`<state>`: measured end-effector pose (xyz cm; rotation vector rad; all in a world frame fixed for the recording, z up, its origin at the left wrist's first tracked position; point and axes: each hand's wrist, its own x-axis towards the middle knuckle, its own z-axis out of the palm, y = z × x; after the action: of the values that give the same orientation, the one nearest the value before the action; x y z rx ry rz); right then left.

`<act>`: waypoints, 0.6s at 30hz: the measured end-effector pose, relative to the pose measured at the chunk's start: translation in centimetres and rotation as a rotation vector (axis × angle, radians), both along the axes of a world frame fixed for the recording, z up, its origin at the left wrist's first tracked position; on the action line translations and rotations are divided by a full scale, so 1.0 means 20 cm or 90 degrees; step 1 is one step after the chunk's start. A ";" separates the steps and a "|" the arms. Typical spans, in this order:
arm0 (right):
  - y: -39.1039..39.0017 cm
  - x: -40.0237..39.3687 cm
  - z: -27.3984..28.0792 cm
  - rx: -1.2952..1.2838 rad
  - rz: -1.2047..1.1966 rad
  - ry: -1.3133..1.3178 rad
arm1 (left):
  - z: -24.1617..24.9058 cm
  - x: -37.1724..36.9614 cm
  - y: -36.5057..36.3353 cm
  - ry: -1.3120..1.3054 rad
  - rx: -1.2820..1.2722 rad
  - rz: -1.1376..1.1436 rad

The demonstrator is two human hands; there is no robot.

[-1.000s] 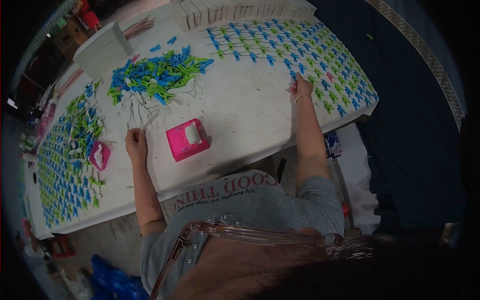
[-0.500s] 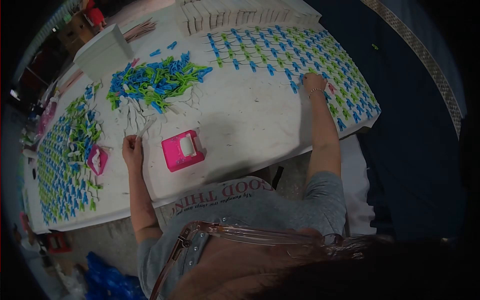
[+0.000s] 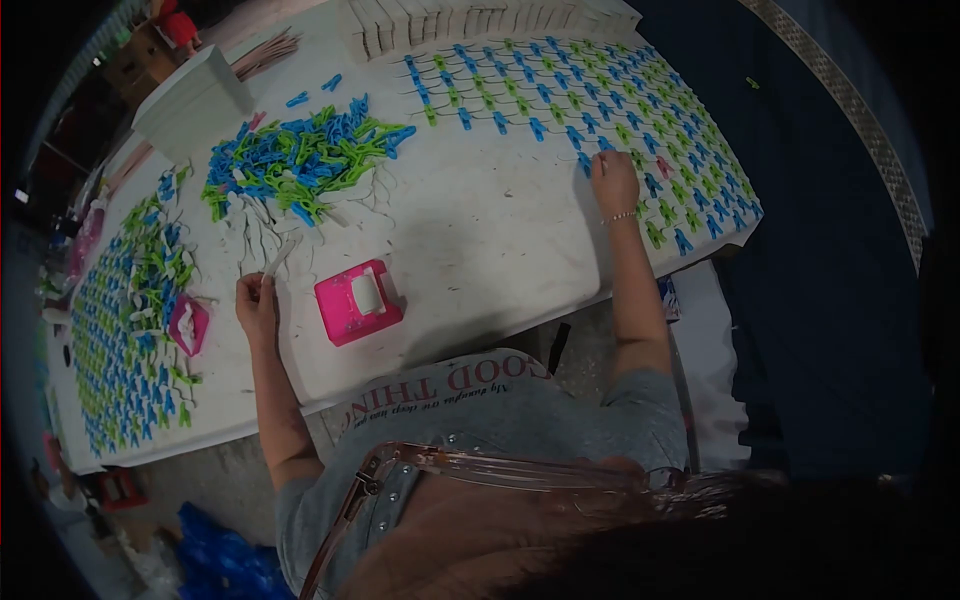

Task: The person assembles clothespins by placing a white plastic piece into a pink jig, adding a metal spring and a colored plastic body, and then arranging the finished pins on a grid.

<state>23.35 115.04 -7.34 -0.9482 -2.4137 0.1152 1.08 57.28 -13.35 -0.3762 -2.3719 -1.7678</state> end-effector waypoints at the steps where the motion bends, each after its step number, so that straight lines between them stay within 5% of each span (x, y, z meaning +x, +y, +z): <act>1: -0.07 0.02 -0.04 -0.036 0.040 0.039 | 0.00 0.00 0.00 -0.003 -0.002 0.007; 18: -0.25 -0.01 -0.14 -0.087 -0.057 -0.032 | -0.03 -0.01 -0.01 -0.005 0.065 -0.019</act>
<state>23.21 110.07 -10.19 -1.1311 -2.4297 0.2291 0.98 56.99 -14.04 -0.3932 -2.2814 -1.8969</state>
